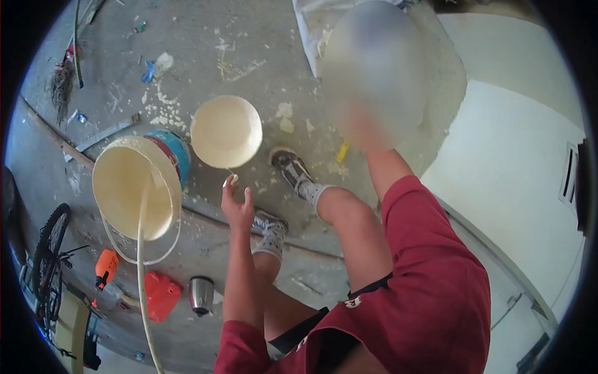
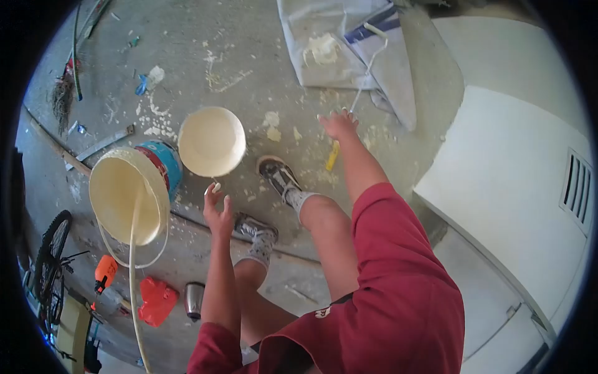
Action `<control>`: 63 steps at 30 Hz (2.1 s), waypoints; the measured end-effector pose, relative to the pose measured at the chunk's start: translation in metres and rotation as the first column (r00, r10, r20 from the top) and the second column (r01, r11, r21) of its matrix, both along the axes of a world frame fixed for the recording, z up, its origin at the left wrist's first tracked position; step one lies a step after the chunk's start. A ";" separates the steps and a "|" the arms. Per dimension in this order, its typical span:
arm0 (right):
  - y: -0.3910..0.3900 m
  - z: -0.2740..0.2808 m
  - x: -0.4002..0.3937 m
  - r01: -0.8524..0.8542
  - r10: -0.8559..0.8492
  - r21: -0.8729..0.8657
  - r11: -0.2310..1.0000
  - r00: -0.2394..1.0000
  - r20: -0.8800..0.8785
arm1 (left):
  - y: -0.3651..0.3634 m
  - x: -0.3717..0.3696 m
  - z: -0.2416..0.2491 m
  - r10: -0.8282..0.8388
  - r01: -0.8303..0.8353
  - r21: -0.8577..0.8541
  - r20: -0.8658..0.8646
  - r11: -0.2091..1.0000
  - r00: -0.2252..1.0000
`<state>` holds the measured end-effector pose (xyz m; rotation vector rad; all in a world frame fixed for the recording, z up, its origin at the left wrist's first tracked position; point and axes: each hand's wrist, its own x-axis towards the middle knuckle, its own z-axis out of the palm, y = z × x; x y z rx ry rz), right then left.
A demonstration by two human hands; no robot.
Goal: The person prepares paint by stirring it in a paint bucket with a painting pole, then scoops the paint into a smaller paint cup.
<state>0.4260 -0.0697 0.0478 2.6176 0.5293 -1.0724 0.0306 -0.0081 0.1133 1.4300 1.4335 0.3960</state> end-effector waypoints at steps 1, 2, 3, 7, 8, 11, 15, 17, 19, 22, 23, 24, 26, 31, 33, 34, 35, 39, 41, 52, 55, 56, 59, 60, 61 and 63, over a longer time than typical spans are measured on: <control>-0.031 0.010 -0.003 -0.172 0.169 -0.082 0.982 0.985 -0.032 | -0.011 0.003 0.007 -0.009 0.009 -0.023 -0.013 1.000 1.000; -0.059 0.019 -0.007 -0.342 0.334 -0.145 0.928 0.939 -0.078 | -0.019 0.010 0.015 -0.065 0.061 -0.086 -0.040 0.994 0.997; -0.091 0.026 -0.011 -0.307 0.297 -0.141 0.941 0.951 -0.091 | -0.025 0.016 0.024 -0.119 0.109 -0.146 -0.062 0.983 0.991; -0.184 0.072 -0.029 -0.123 0.087 -0.266 0.956 0.986 -0.143 | -0.046 0.034 0.044 -0.286 0.258 -0.214 -0.115 0.942 0.951; -0.205 0.082 -0.031 -0.075 0.029 -0.294 0.953 0.988 -0.155 | -0.049 0.035 0.043 -0.341 0.306 -0.228 -0.131 0.924 0.931; -0.267 0.113 -0.040 -0.119 0.091 -0.295 0.948 0.990 -0.109 | -0.033 0.053 0.081 -0.475 0.360 -0.449 -0.174 0.818 0.862; -0.299 0.172 -0.040 -0.026 0.009 -0.170 0.985 0.995 -0.100 | -0.015 0.052 0.098 -0.578 0.443 -0.435 -0.250 0.784 0.777; -0.308 0.196 -0.034 0.024 -0.041 -0.159 0.987 0.994 -0.105 | -0.001 0.056 0.118 -0.603 0.477 -0.377 -0.387 0.794 0.697; -0.315 0.213 -0.024 0.105 -0.118 -0.108 0.989 0.986 -0.120 | 0.012 0.055 0.127 -0.602 0.511 -0.318 -0.422 0.799 0.678; -0.305 0.244 -0.005 0.218 -0.234 -0.123 0.968 0.963 -0.136 | 0.035 0.070 0.144 -0.556 0.498 -0.250 -0.440 0.830 0.705; -0.303 0.252 0.001 0.227 -0.241 -0.104 0.968 0.961 -0.138 | 0.045 0.082 0.159 -0.508 0.446 -0.244 -0.420 0.861 0.752; -0.301 0.258 0.007 0.248 -0.257 -0.074 0.966 0.956 -0.145 | 0.055 0.096 0.171 -0.508 0.455 -0.227 -0.429 0.861 0.747; -0.301 0.263 0.022 0.283 -0.286 -0.042 0.958 0.945 -0.162 | 0.066 0.123 0.194 -0.414 0.260 -0.411 -0.349 0.874 0.841; -0.292 0.277 0.033 0.345 -0.335 0.042 0.938 0.930 -0.152 | 0.076 0.172 0.201 -0.480 0.410 -0.262 -0.335 0.874 0.810; -0.292 0.272 0.039 0.269 -0.266 0.066 0.961 0.962 -0.057 | 0.076 0.184 0.184 -0.485 0.459 -0.158 -0.331 0.874 0.810; -0.289 0.268 0.041 0.276 -0.272 0.054 0.960 0.960 -0.071 | 0.079 0.195 0.183 -0.517 0.472 -0.213 -0.317 0.856 0.795; -0.286 0.269 0.044 0.352 -0.347 0.012 0.936 0.926 -0.150 | 0.082 0.206 0.184 -0.552 0.485 -0.271 -0.299 0.831 0.778; -0.282 0.267 0.042 0.408 -0.405 -0.031 0.912 0.891 -0.203 | 0.091 0.238 0.177 -0.625 0.456 -0.468 -0.314 0.757 0.715; -0.276 0.265 0.040 0.405 -0.405 -0.044 0.913 0.893 -0.197 | 0.102 0.256 0.151 -0.654 0.558 -0.348 -0.307 0.753 0.691; -0.174 0.057 0.136 0.442 -0.440 -0.028 0.897 0.882 -0.172 | 0.105 0.383 -0.020 -0.762 0.720 -0.322 -0.005 0.614 0.648; -0.131 -0.002 0.169 0.291 -0.283 0.036 0.956 0.948 -0.143 | 0.103 0.406 -0.054 -0.836 0.777 -0.339 -0.055 0.530 0.546; -0.113 -0.012 0.183 0.291 -0.278 0.077 0.954 0.949 -0.146 | 0.101 0.410 -0.062 -0.845 0.816 -0.224 -0.085 0.532 0.528; -0.070 -0.043 0.221 0.261 -0.250 0.197 0.945 0.965 -0.078 | 0.105 0.445 -0.077 -0.854 0.766 -0.409 -0.069 0.495 0.515; -0.061 -0.056 0.230 0.217 -0.218 0.223 0.950 0.976 -0.021 | 0.105 0.456 -0.084 -0.860 0.765 -0.421 -0.078 0.487 0.504; -0.052 -0.065 0.238 0.179 -0.193 0.234 0.956 0.981 0.037 | 0.104 0.466 -0.092 -0.860 0.760 -0.423 -0.109 0.494 0.499; -0.039 -0.079 0.253 0.158 -0.182 0.234 0.959 0.980 0.083 | 0.100 0.484 -0.107 -0.868 0.756 -0.438 -0.139 0.486 0.477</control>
